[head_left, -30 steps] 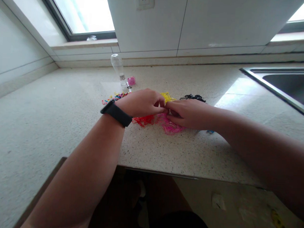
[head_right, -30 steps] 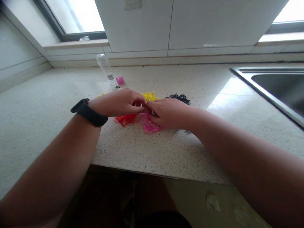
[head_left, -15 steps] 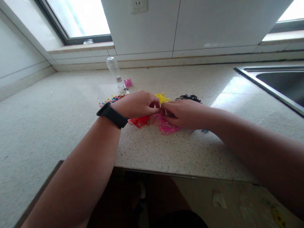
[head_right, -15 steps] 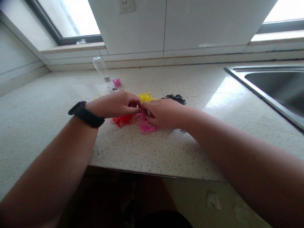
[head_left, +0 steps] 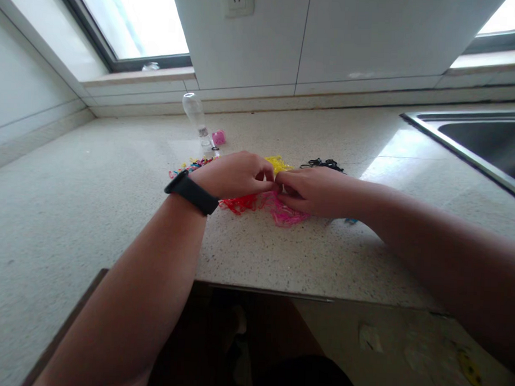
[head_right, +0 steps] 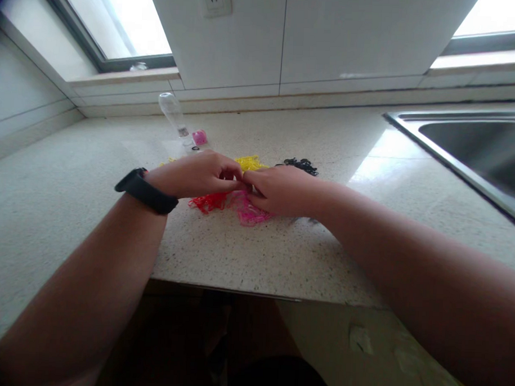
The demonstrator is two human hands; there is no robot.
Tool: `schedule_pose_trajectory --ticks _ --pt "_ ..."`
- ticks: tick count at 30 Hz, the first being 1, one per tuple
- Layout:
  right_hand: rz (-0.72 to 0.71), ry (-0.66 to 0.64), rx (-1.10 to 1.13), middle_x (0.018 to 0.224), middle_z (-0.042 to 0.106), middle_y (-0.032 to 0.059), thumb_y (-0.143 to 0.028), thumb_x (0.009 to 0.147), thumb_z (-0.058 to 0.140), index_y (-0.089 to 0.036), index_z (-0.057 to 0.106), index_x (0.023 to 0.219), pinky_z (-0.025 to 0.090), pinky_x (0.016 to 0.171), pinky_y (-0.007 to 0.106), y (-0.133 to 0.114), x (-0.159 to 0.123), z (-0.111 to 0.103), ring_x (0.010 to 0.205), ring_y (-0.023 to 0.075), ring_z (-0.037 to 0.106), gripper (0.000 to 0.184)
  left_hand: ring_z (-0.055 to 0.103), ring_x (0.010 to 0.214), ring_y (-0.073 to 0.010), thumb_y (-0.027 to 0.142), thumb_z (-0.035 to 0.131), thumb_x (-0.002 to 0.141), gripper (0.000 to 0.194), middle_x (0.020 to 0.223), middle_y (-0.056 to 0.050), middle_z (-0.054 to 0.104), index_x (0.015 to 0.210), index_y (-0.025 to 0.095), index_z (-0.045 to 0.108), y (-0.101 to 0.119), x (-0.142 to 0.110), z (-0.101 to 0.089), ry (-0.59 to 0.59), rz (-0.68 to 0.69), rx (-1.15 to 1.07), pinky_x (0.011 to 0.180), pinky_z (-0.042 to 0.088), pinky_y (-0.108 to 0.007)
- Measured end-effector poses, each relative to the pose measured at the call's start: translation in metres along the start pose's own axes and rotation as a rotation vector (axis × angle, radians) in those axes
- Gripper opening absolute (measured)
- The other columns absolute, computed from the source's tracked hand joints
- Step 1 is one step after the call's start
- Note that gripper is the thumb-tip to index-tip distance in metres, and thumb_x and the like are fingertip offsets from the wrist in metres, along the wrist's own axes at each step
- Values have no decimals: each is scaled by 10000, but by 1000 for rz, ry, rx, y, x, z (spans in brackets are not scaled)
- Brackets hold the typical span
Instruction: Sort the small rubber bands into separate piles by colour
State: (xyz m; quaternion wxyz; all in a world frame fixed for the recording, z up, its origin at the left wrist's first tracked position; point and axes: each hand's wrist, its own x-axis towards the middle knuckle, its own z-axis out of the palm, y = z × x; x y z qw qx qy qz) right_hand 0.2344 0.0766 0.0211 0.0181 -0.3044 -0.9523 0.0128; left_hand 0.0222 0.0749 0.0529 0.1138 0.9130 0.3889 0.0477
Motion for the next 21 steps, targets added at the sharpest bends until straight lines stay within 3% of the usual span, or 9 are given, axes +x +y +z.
schedule_pose_trajectory --ticks 21 --pt "47 -48 -28 970 717 117 -340 966 417 -194 601 1014 376 686 355 -5 0 -6 794 241 636 240 576 645 -129 347 573 926 281 758 -45 732 983 160 775 2 -1 -3 -5 25 36 641 361 -265"
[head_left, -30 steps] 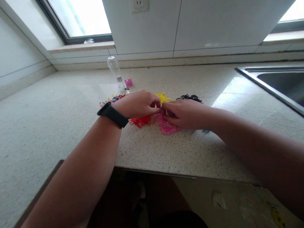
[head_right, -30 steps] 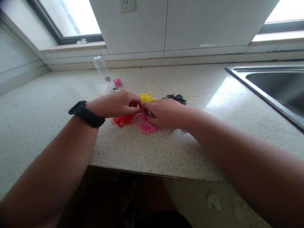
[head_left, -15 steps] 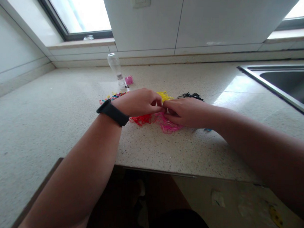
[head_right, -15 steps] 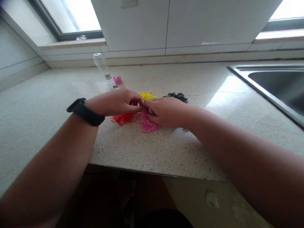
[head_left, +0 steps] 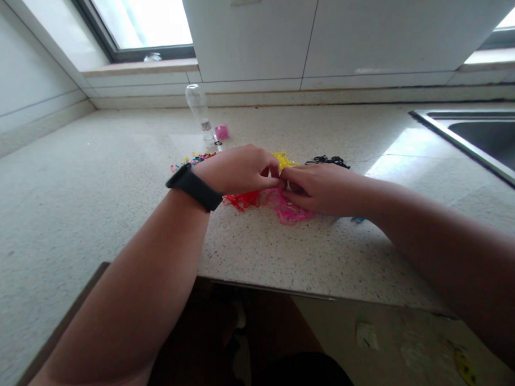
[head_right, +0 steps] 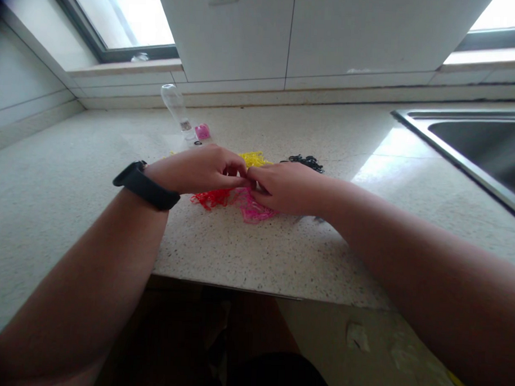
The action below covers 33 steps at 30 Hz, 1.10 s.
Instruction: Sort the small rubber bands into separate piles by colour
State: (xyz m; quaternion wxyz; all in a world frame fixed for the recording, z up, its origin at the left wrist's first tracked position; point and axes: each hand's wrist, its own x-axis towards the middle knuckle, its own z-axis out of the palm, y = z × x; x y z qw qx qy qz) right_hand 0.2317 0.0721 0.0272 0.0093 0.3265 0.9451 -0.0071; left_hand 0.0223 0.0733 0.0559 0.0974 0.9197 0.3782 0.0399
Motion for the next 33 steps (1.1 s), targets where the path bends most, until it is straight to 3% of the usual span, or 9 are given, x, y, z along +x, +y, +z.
schedule_pose_trajectory --ticks 14,33 --pt "-9 12 17 1014 728 114 -336 963 431 -216 598 1096 392 695 362 0 0 0 821 247 642 245 604 693 -151 331 560 916 281 804 -55 739 1011 164 766 2 -1 -1 -69 -14 29 678 376 -276" --pt "16 -1 17 994 725 109 -345 957 427 -212 607 1095 396 687 357 -2 0 -2 797 241 636 263 624 744 -172 382 566 926 309 835 -63 742 1046 179 766 3 -2 -2 -50 -5 30 706 400 -283"
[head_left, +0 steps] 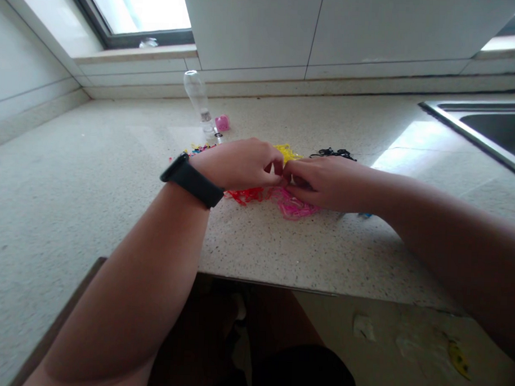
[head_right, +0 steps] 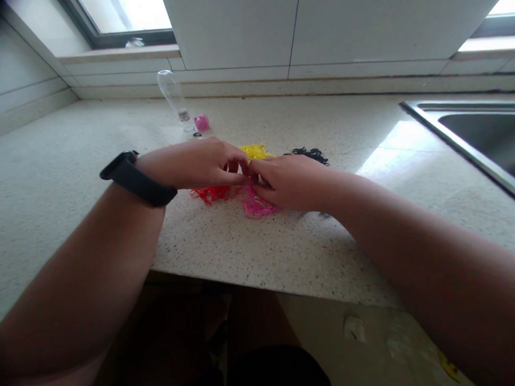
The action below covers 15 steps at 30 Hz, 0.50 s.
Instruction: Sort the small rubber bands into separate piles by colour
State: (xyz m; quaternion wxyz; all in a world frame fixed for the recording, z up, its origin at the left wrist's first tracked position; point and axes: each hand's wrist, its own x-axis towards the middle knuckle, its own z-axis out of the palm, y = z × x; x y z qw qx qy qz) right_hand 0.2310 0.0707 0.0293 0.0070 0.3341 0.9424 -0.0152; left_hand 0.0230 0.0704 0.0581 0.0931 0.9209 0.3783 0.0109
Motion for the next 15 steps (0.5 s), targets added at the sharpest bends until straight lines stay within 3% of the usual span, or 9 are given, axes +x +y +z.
schedule_pose_trajectory --ticks 15 --pt "0 -1 1 953 715 89 -367 942 453 -224 615 1033 386 680 347 2 0 2 785 235 625 234 643 859 -202 379 587 886 325 872 -58 728 1086 180 749 -1 0 0 -25 -20 -37 783 418 -290"
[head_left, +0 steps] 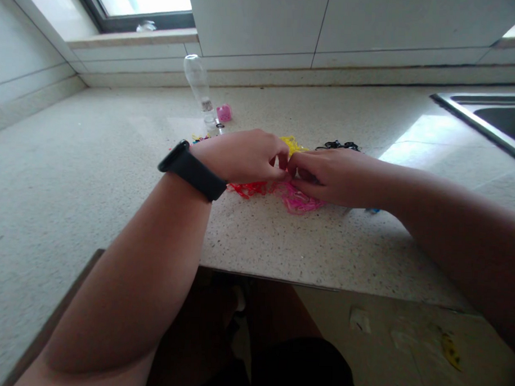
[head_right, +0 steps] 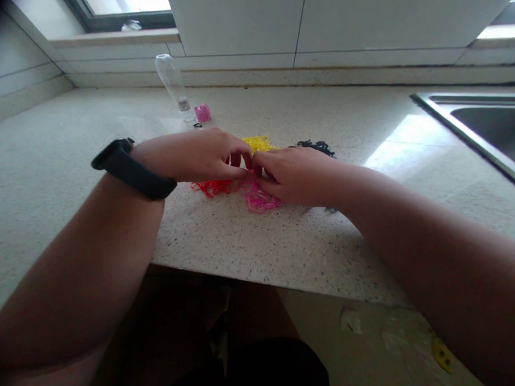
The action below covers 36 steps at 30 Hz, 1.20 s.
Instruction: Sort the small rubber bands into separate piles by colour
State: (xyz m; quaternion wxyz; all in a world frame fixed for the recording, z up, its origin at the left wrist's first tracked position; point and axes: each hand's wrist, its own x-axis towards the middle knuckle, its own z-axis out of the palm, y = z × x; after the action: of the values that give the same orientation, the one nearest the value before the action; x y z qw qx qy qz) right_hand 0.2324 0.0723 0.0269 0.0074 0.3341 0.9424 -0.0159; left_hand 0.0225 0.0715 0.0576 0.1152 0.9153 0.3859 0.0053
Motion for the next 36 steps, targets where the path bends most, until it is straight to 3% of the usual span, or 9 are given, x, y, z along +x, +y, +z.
schedule_pose_trajectory --ticks 36 --pt "6 5 17 925 709 80 -367 936 452 -229 614 1038 392 679 347 1 0 1 769 233 630 236 646 915 -221 356 599 890 307 922 -62 732 1097 185 748 1 -2 0 -1 -7 -24 821 413 -307"
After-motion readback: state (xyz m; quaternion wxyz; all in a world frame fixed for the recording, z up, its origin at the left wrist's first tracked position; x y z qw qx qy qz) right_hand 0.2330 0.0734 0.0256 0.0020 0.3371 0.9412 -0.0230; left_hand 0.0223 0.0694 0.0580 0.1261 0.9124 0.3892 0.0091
